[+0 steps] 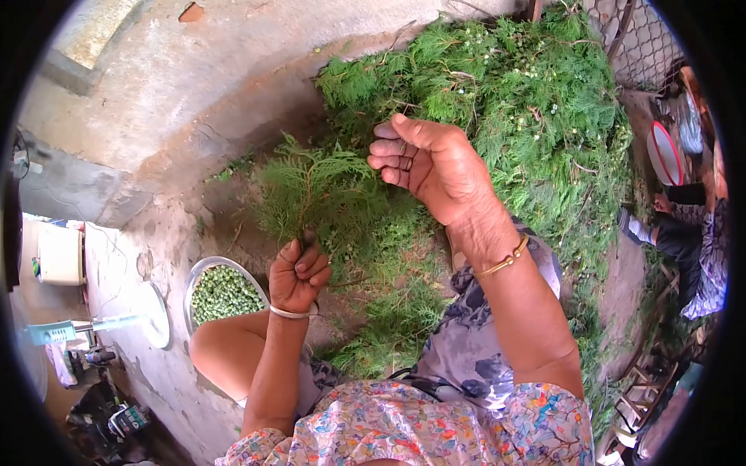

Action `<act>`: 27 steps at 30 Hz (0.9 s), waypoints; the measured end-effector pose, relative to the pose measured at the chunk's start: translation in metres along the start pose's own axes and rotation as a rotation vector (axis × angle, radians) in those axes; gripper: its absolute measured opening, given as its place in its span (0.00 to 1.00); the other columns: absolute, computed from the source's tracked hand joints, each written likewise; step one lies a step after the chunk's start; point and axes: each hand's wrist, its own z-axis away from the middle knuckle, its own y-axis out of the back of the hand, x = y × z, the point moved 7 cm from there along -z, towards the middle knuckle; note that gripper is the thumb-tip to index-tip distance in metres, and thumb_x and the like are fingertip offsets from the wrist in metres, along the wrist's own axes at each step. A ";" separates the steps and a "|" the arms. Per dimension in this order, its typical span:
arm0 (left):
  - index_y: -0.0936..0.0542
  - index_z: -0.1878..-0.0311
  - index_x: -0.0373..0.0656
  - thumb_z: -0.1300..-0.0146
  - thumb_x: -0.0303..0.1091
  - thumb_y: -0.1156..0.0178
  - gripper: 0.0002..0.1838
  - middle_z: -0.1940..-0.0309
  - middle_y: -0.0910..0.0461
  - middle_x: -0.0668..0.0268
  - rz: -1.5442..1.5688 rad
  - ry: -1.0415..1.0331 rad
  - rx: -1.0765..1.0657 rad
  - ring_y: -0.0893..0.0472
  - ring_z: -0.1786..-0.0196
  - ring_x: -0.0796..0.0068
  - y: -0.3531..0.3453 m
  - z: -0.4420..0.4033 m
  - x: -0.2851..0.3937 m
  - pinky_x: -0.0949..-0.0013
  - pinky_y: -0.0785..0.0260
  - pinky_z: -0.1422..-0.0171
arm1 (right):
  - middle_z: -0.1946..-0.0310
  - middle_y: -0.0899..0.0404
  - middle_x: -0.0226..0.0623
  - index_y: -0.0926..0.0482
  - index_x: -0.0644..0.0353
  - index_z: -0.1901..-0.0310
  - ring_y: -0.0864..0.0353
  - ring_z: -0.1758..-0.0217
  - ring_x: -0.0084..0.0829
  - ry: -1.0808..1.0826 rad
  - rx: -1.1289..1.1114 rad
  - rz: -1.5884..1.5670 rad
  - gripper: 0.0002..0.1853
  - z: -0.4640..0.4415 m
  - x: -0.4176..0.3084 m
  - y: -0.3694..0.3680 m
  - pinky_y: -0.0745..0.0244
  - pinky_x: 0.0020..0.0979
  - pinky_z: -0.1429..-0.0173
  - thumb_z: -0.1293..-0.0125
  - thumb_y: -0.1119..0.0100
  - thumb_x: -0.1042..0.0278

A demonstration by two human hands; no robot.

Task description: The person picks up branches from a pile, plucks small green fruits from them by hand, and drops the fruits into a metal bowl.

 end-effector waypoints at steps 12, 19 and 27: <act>0.22 0.63 0.38 0.48 0.30 0.39 0.10 0.75 0.20 0.53 -1.892 0.096 -0.214 0.22 0.73 0.56 0.123 0.023 -0.168 0.61 0.28 0.65 | 0.69 0.19 0.39 0.22 0.70 0.59 0.19 0.67 0.30 -0.010 -0.014 0.186 0.12 0.003 0.000 0.006 0.25 0.26 0.63 0.35 0.43 0.67; 0.27 0.51 0.36 0.49 0.42 0.36 0.25 0.61 0.22 0.41 -2.102 0.283 -0.040 0.23 0.55 0.44 0.183 0.001 -0.181 0.52 0.30 0.48 | 0.69 0.20 0.38 0.23 0.70 0.57 0.20 0.67 0.28 -0.029 -0.022 0.307 0.13 0.009 0.002 0.000 0.27 0.26 0.63 0.35 0.43 0.67; 0.41 0.32 0.38 0.47 0.43 0.33 0.42 0.36 0.41 0.37 -2.118 0.816 0.132 0.40 0.34 0.35 0.247 -0.014 -0.125 0.47 0.36 0.36 | 0.71 0.19 0.38 0.23 0.70 0.57 0.21 0.68 0.26 -0.088 0.027 0.420 0.13 0.011 0.007 0.000 0.28 0.25 0.63 0.35 0.42 0.66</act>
